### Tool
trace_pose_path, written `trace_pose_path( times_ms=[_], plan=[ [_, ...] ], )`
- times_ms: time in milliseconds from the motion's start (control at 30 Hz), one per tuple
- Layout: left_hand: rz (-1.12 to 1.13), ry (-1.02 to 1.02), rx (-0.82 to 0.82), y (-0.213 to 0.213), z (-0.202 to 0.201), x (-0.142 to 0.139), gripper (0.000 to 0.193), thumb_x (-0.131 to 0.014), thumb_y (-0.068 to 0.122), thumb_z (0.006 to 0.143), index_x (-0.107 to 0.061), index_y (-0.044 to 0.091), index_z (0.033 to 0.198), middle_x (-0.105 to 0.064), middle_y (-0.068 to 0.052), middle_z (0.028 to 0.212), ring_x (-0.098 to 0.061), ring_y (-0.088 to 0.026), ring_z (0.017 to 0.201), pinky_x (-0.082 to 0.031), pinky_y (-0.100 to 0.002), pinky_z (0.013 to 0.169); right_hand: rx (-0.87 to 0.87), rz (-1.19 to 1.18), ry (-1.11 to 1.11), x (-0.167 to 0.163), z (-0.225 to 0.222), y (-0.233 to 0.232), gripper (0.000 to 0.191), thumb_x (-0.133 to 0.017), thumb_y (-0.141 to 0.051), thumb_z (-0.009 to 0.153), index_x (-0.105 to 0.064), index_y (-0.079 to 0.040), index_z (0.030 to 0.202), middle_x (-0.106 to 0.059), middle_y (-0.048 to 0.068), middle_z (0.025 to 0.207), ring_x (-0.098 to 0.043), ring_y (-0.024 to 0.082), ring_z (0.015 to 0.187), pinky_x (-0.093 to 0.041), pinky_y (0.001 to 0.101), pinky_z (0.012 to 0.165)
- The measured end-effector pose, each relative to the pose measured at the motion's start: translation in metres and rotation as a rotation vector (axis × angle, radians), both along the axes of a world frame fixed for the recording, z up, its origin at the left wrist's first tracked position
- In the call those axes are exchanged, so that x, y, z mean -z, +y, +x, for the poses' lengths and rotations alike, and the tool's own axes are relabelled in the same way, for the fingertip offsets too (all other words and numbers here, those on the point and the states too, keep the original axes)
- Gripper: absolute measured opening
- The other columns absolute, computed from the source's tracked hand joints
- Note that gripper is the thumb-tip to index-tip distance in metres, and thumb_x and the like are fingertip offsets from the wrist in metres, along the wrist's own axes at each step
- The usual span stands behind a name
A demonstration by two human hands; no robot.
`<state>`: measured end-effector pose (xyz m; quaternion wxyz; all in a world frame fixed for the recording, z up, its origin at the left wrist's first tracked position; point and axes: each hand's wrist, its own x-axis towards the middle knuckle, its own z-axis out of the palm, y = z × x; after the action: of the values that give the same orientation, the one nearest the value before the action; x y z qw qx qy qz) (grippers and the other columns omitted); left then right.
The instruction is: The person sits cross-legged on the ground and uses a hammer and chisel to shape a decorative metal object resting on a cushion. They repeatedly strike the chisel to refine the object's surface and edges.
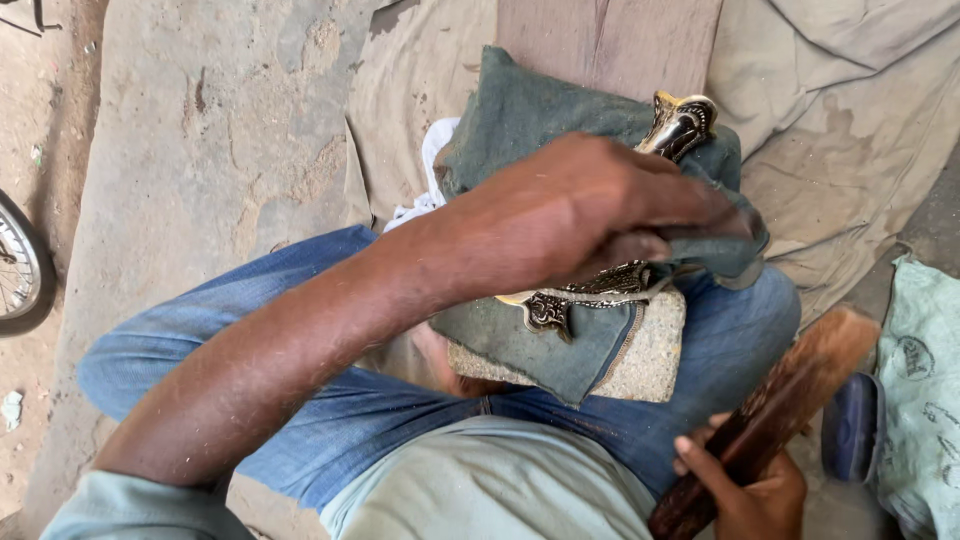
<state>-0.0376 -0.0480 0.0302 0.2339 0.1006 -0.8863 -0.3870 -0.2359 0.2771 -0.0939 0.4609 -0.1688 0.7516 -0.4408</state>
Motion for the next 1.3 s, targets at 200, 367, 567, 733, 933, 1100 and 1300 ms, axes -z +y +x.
trace_pose_path(
  times_ms=[200, 367, 567, 733, 933, 1100, 1300],
  plan=[
    [0.176, -0.147, -0.190, 0.002, 0.037, 0.000, 0.041, -0.070, 0.017, 0.096, -0.061, 0.005, 0.135, -0.075, -0.017, 0.103, -0.077, -0.033, 0.096, -0.059, -0.046, 0.086, -0.124, -0.179, 0.146, -0.040, -0.042, -0.031, 0.053, -0.072, 0.012, 0.078, -0.061, -0.001, 0.128, -0.070, 0.015, 0.095, -0.072, 0.020, 0.090, -0.061, 0.0344, 0.086],
    [0.150, -0.062, -0.192, 0.004, 0.035, 0.005, 0.038, -0.066, 0.022, 0.101, -0.061, 0.007, 0.136, -0.076, -0.015, 0.111, -0.078, -0.029, 0.097, -0.062, -0.043, 0.085, -0.296, -0.292, 0.066, -0.079, -0.049, -0.083, 0.045, -0.071, 0.016, 0.071, -0.057, 0.001, 0.111, -0.069, 0.012, 0.094, -0.074, 0.017, 0.097, -0.064, 0.0351, 0.087],
    [0.120, -0.131, -0.177, 0.002, 0.024, 0.016, 0.039, -0.063, 0.021, 0.098, -0.064, 0.010, 0.136, -0.075, -0.015, 0.121, -0.078, -0.027, 0.094, -0.064, -0.038, 0.079, -0.306, -0.171, 0.628, -0.044, -0.082, -0.090, 0.032, -0.073, 0.016, 0.091, -0.056, 0.000, 0.113, -0.066, 0.008, 0.098, -0.067, 0.013, 0.095, -0.056, 0.0276, 0.088],
    [0.061, -0.131, -0.111, -0.008, 0.022, 0.019, 0.037, -0.067, 0.018, 0.095, -0.068, 0.008, 0.131, -0.078, -0.014, 0.111, -0.077, -0.029, 0.090, -0.063, -0.042, 0.077, -0.493, -0.098, 0.818, -0.032, -0.096, -0.091, 0.025, -0.078, 0.012, 0.088, -0.062, 0.000, 0.102, -0.066, 0.010, 0.091, -0.066, 0.016, 0.079, -0.055, 0.0279, 0.076],
    [0.098, -0.435, -0.042, -0.014, 0.015, 0.015, 0.034, -0.057, 0.008, 0.102, -0.066, 0.014, 0.133, -0.076, -0.015, 0.089, -0.078, -0.025, 0.079, -0.061, -0.042, 0.070, -0.549, 0.096, 0.884, -0.062, -0.069, -0.115, 0.036, -0.079, 0.008, 0.088, -0.059, 0.002, 0.118, -0.067, 0.012, 0.087, -0.069, 0.019, 0.075, -0.057, 0.0327, 0.072],
    [0.091, -0.102, -0.069, -0.016, 0.026, 0.016, 0.038, -0.068, 0.017, 0.095, -0.064, 0.006, 0.131, -0.077, -0.017, 0.098, -0.077, -0.033, 0.085, -0.060, -0.047, 0.073, -0.211, -0.130, 0.723, -0.073, -0.033, -0.129, 0.040, -0.072, 0.006, 0.095, -0.050, 0.004, 0.129, -0.063, 0.007, 0.102, -0.066, 0.014, 0.093, -0.056, 0.0274, 0.088],
    [0.162, 0.063, -0.105, -0.007, 0.034, 0.015, 0.028, -0.062, 0.021, 0.106, -0.060, 0.010, 0.131, -0.074, -0.013, 0.112, -0.077, -0.026, 0.090, -0.063, -0.039, 0.079, -0.625, 0.112, 0.903, -0.100, -0.033, -0.146, 0.056, -0.077, 0.016, 0.078, -0.062, 0.005, 0.131, -0.069, 0.013, 0.088, -0.069, 0.022, 0.072, -0.055, 0.0361, 0.068]
  ],
)
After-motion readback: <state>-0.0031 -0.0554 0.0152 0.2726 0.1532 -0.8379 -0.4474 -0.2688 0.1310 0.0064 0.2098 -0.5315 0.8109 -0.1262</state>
